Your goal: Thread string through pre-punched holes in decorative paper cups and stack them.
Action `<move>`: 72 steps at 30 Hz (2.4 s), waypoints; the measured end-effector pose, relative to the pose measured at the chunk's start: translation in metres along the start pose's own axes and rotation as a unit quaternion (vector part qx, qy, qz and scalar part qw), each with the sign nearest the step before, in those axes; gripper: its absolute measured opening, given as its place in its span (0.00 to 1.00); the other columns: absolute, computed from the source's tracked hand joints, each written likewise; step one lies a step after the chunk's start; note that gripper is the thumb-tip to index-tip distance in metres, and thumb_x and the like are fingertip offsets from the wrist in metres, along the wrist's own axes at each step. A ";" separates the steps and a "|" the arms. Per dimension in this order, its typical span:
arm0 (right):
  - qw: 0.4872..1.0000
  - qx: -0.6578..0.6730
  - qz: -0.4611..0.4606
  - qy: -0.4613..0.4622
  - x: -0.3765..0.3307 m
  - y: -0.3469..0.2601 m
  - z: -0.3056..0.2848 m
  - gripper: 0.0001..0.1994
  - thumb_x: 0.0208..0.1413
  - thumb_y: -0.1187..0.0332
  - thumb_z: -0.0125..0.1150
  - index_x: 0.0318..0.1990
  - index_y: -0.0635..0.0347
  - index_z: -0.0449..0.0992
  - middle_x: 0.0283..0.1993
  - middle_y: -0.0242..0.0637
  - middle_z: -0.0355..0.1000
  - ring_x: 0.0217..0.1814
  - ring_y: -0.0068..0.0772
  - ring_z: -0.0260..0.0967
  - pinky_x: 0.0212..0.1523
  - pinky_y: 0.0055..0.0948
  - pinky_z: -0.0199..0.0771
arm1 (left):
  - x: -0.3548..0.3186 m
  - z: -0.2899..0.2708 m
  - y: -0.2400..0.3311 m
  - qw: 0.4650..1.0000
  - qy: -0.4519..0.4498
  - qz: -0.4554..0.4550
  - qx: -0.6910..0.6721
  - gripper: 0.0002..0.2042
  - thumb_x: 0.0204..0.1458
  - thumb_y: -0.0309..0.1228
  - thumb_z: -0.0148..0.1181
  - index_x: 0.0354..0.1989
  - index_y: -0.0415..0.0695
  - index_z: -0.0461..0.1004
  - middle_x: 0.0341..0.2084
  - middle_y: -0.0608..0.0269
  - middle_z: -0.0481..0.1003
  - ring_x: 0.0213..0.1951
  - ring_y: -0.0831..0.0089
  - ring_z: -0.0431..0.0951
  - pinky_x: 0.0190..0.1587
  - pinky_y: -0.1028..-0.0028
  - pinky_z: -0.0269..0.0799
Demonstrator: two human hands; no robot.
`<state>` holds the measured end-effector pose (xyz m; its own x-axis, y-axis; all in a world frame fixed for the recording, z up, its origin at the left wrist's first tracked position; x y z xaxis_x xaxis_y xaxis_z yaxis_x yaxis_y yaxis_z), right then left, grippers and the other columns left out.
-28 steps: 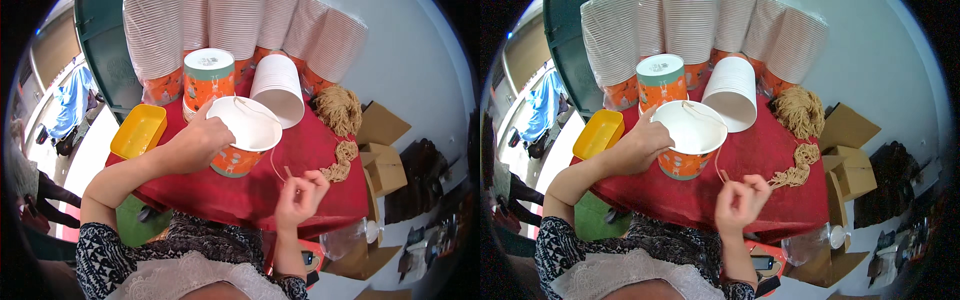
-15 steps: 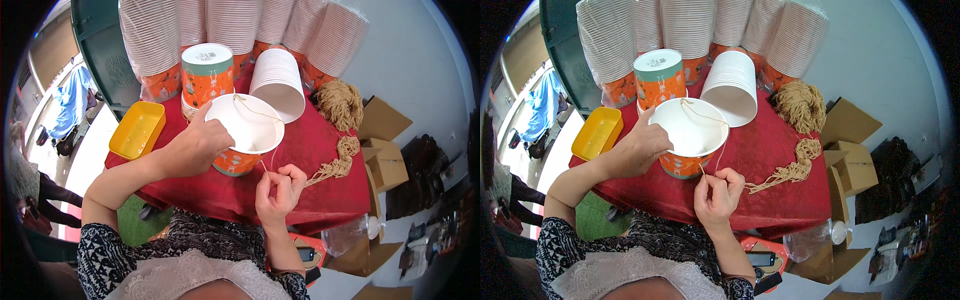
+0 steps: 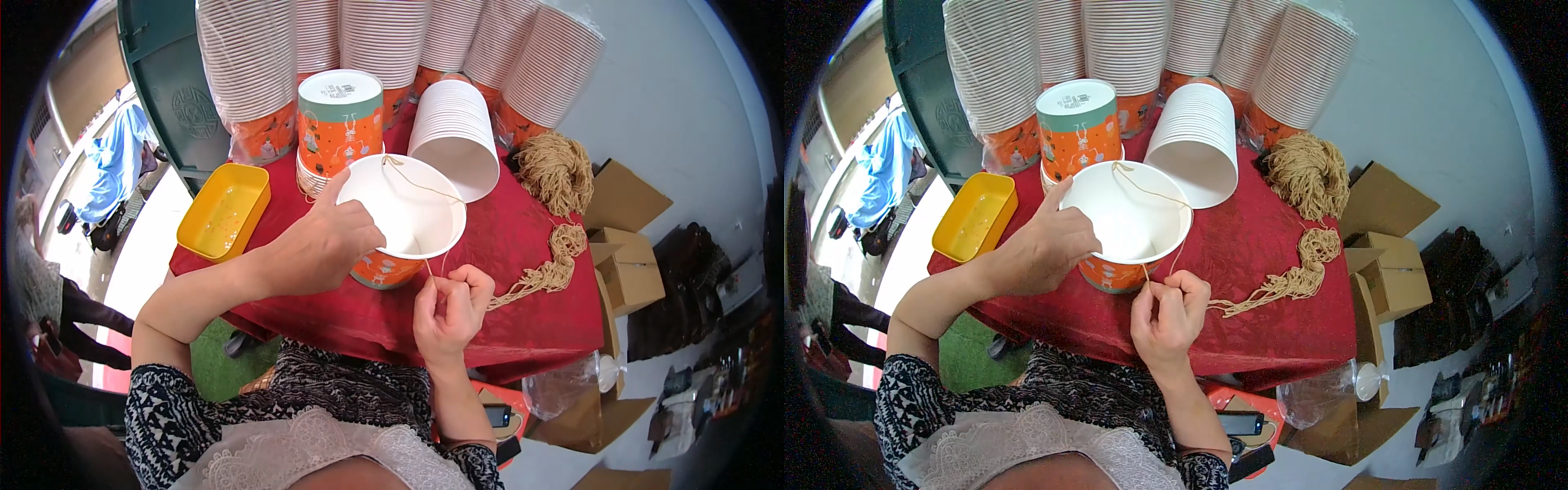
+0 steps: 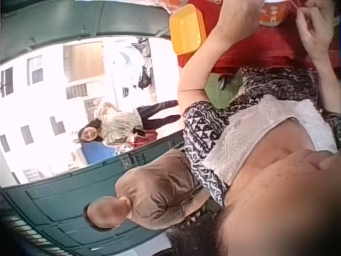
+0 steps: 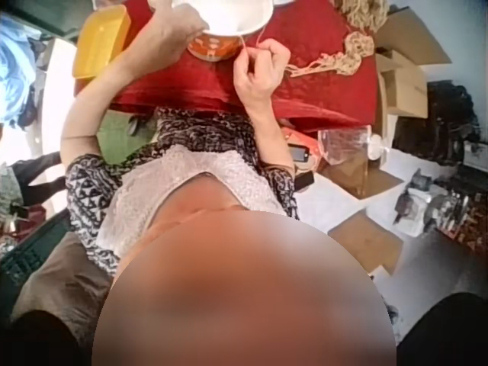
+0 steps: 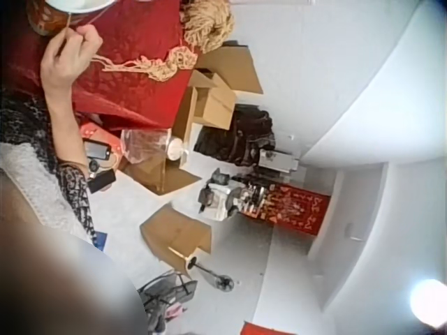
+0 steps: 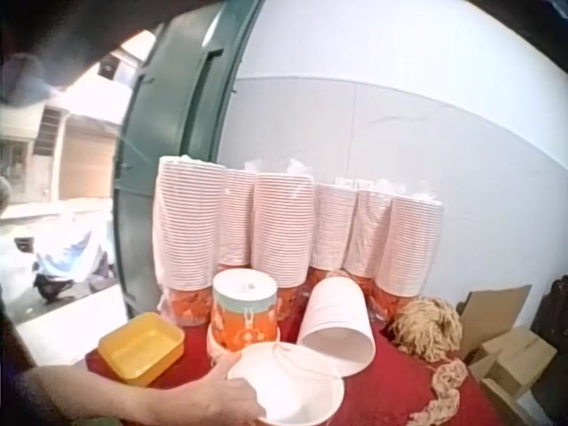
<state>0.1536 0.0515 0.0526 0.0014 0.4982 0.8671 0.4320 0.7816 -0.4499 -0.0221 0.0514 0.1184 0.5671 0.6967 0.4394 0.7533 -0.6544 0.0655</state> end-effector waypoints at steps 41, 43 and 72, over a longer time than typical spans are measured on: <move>0.878 -0.197 -0.290 -0.325 -0.044 0.015 0.063 0.05 0.45 0.71 0.59 0.24 0.55 0.68 0.17 0.30 0.66 0.17 0.25 0.69 0.13 0.27 0.67 | -0.023 0.101 0.010 0.983 -0.057 -0.125 0.118 0.07 0.42 0.27 0.58 0.29 0.38 0.74 0.28 0.54 0.75 0.36 0.58 0.76 0.41 0.63 0.72; 0.883 -0.194 -0.278 -0.324 -0.044 0.016 0.063 0.05 0.44 0.72 0.60 0.26 0.56 0.69 0.18 0.31 0.66 0.18 0.27 0.69 0.14 0.28 0.67 | -0.024 0.111 0.001 0.985 -0.086 -0.139 0.055 0.07 0.43 0.26 0.57 0.31 0.37 0.75 0.30 0.50 0.76 0.38 0.54 0.76 0.44 0.61 0.73; 0.934 -0.146 -0.089 -0.315 -0.034 0.030 0.042 0.15 0.51 0.75 0.60 0.48 0.58 0.76 0.24 0.39 0.71 0.22 0.40 0.72 0.22 0.38 0.72 | -0.031 0.117 -0.003 0.972 -0.057 -0.220 -0.067 0.05 0.48 0.26 0.54 0.27 0.36 0.73 0.31 0.46 0.74 0.40 0.47 0.74 0.44 0.54 0.70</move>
<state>0.1285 0.0743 0.0006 -0.5840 0.5645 0.5833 0.6028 0.7829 -0.1542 -0.0026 0.0660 0.0002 0.2395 0.9403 0.2418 0.8847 -0.3139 0.3446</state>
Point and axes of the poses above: each hand's wrist, its own x-axis towards the middle knuckle, its own z-axis out of the palm, y = z × x, the point moved 6 cm from there along x, towards the middle knuckle
